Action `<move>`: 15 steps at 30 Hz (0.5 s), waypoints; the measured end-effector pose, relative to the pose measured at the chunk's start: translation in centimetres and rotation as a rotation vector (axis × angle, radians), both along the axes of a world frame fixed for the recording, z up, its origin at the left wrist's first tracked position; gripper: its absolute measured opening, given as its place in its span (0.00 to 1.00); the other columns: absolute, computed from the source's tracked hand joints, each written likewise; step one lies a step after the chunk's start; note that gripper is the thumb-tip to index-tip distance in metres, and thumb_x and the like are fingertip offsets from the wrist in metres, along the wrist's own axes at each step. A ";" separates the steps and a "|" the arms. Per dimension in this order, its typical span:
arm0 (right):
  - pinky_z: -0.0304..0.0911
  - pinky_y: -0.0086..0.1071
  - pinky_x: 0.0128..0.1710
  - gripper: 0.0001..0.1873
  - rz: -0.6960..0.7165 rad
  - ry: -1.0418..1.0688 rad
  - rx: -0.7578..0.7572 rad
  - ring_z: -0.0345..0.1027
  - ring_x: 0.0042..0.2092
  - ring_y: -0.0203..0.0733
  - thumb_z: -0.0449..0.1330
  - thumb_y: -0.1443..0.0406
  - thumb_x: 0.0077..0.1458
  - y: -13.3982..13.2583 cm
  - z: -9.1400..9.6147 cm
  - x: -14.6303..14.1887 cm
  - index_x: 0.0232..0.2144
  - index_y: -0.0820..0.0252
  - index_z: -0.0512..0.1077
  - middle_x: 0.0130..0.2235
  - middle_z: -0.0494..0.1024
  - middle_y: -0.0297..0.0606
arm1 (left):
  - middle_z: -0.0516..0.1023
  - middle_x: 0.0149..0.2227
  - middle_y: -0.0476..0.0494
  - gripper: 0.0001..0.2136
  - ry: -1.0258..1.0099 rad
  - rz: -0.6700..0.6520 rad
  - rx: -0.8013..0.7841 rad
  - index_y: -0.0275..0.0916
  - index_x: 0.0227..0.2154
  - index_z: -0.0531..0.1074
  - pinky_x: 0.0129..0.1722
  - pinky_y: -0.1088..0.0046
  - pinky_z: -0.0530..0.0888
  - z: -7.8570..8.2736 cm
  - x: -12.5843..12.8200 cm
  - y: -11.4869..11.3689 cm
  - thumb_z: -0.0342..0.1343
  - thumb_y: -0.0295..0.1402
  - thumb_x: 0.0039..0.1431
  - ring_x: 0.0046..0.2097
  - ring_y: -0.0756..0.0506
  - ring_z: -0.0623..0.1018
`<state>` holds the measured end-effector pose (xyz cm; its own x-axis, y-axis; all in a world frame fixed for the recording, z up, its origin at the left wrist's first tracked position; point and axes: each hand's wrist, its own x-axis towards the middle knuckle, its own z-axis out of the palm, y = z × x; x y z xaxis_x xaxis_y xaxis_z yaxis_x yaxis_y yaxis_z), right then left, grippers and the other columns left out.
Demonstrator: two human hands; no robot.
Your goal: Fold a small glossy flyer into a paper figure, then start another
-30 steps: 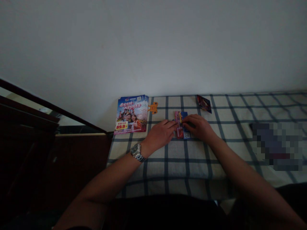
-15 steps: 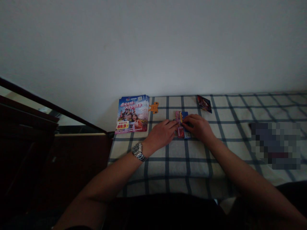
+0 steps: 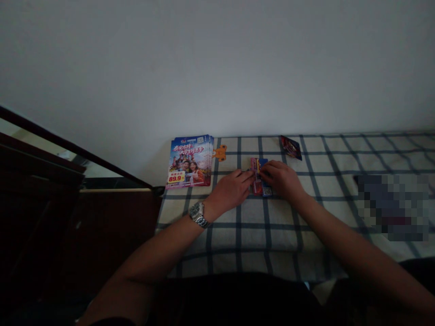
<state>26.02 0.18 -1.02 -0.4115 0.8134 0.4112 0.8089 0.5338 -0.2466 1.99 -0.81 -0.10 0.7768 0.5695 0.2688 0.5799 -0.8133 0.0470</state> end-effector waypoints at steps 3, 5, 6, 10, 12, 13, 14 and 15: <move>0.70 0.42 0.43 0.07 -0.006 -0.035 -0.004 0.75 0.41 0.50 0.59 0.65 0.68 0.2 0.2 -0.1 0.38 0.56 0.78 0.40 0.81 0.44 | 0.74 0.63 0.38 0.19 -0.003 -0.005 -0.010 0.33 0.62 0.70 0.56 0.60 0.77 0.0 0.0 0.0 0.53 0.29 0.71 0.57 0.39 0.74; 0.69 0.42 0.43 0.07 -0.011 -0.058 -0.010 0.74 0.41 0.51 0.59 0.65 0.68 0.4 0.3 -0.1 0.38 0.57 0.78 0.41 0.80 0.45 | 0.74 0.63 0.39 0.19 -0.006 -0.007 -0.009 0.33 0.62 0.70 0.57 0.60 0.76 -0.1 0.0 0.1 0.53 0.29 0.71 0.57 0.39 0.74; 0.69 0.41 0.43 0.07 -0.014 -0.069 -0.013 0.74 0.41 0.50 0.59 0.65 0.68 0.6 0.4 -0.1 0.38 0.58 0.78 0.41 0.80 0.45 | 0.74 0.63 0.39 0.19 -0.008 -0.009 -0.009 0.33 0.62 0.70 0.58 0.60 0.76 -0.1 0.0 0.1 0.53 0.29 0.71 0.57 0.39 0.74; 0.68 0.40 0.41 0.07 -0.040 -0.094 -0.019 0.75 0.41 0.49 0.59 0.65 0.68 1.2 0.5 -0.2 0.38 0.58 0.77 0.42 0.80 0.44 | 0.73 0.63 0.39 0.19 -0.010 -0.024 -0.014 0.34 0.61 0.70 0.60 0.59 0.74 -0.1 0.0 0.1 0.54 0.28 0.70 0.58 0.40 0.73; 0.67 0.39 0.40 0.07 -0.053 -0.096 -0.030 0.75 0.41 0.49 0.59 0.65 0.68 1.7 0.5 -0.2 0.38 0.58 0.78 0.42 0.80 0.44 | 0.74 0.63 0.39 0.18 -0.013 -0.025 -0.015 0.34 0.60 0.71 0.61 0.58 0.73 0.0 0.0 0.1 0.54 0.29 0.70 0.58 0.40 0.73; 0.67 0.39 0.39 0.07 -0.060 -0.093 -0.038 0.75 0.40 0.48 0.60 0.65 0.68 2.0 0.5 -0.2 0.38 0.58 0.78 0.42 0.81 0.44 | 0.74 0.63 0.39 0.18 -0.014 -0.022 -0.016 0.35 0.60 0.71 0.61 0.58 0.72 0.0 0.0 0.1 0.54 0.28 0.70 0.58 0.40 0.73; 0.66 0.38 0.39 0.08 -0.068 -0.090 -0.047 0.75 0.40 0.48 0.59 0.65 0.69 2.2 0.5 -0.2 0.38 0.58 0.78 0.43 0.81 0.44 | 0.74 0.64 0.40 0.18 -0.014 -0.018 -0.016 0.35 0.60 0.72 0.61 0.58 0.72 0.1 0.0 0.1 0.54 0.28 0.69 0.57 0.40 0.73; 0.66 0.38 0.38 0.08 -0.075 -0.084 -0.053 0.75 0.40 0.48 0.59 0.65 0.69 2.5 0.6 -0.3 0.38 0.58 0.78 0.42 0.81 0.44 | 0.74 0.64 0.40 0.18 -0.014 -0.014 -0.015 0.36 0.60 0.72 0.60 0.58 0.72 0.1 0.0 0.1 0.55 0.28 0.69 0.57 0.40 0.73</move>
<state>25.75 2.65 -0.45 -0.3800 0.8629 0.3331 0.8649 0.4591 -0.2026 1.96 -0.69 -0.04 0.7806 0.5630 0.2713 0.5680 -0.8202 0.0679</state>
